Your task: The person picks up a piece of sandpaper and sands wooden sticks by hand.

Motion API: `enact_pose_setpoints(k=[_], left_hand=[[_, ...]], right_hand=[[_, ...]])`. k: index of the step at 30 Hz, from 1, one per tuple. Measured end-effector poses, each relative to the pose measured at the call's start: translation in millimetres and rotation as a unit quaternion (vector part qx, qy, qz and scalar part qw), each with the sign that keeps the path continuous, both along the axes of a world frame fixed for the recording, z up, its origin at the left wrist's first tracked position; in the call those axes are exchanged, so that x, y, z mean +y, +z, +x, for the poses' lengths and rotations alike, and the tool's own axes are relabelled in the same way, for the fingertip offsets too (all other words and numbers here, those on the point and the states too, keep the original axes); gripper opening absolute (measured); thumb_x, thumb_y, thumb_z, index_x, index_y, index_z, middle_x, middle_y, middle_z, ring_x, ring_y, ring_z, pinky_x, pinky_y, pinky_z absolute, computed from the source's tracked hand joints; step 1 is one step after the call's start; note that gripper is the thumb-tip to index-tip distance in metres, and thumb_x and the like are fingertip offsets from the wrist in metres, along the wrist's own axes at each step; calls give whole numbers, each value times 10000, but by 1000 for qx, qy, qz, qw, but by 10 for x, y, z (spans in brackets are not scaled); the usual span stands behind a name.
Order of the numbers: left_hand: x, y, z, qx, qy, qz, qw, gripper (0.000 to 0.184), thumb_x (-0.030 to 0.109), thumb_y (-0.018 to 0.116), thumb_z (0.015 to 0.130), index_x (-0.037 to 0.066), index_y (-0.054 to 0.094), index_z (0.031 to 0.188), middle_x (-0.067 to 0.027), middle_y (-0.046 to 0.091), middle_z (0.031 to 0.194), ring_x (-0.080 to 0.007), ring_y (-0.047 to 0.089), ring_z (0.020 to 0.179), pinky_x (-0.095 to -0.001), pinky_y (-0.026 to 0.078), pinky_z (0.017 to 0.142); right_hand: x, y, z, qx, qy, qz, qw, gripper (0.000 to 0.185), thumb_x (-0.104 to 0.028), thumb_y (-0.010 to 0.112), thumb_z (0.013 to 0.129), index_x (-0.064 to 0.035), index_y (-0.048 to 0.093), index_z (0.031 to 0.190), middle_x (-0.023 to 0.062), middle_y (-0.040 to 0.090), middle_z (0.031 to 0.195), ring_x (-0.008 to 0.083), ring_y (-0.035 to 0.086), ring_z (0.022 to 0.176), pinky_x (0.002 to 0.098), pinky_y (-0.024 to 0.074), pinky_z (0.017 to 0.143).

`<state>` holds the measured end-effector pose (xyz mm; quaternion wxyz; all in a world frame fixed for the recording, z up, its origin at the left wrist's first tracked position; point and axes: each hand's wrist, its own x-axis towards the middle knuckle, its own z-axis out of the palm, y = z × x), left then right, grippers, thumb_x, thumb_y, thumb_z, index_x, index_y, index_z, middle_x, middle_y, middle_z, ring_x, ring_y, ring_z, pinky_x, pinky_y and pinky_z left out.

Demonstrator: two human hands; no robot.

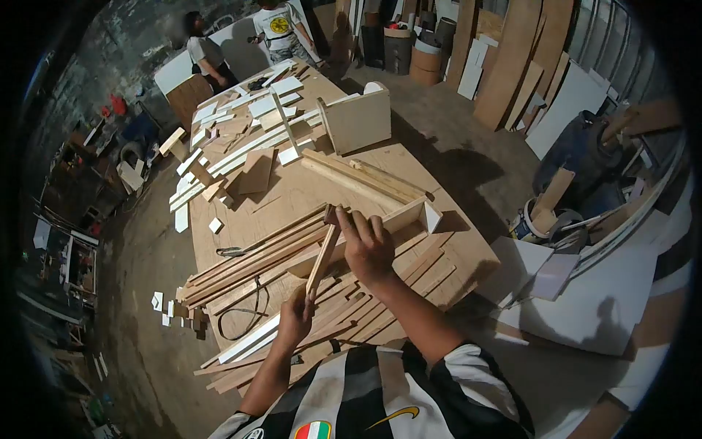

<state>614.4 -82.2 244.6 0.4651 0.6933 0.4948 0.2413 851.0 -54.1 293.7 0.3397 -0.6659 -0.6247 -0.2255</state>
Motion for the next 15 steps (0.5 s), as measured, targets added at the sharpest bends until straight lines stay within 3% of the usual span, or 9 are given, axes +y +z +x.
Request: enact_pose_setpoints(k=[10,11,15], left_hand=[[-46,-167,29,21,9,46,999,289,180,538,1058,-14,578,1268,-40,570,769,-111,498,680,-282,441,615],[-48,-218,34,11,13,49,999,294,182,538,1059,-13,576,1275,-40,569,771,-115,505,677,-280,448,617],[8,-299,-6,-16,41,21,999,321,201,525,1067,-11,569,1304,-40,575,791,-115,520,684,-285,463,618]], right_hand=[[-53,-113,-131,7,-28,50,998,479,-80,668,846,-101,652,1324,66,642,1041,272,589,863,373,525,681],[-126,-88,-246,43,-6,-12,999,449,-80,690,852,-67,664,1300,109,656,1102,312,598,924,409,515,807],[-272,-271,-455,1,87,-22,996,453,-83,681,855,-86,664,1308,100,652,1095,303,592,915,395,518,794]])
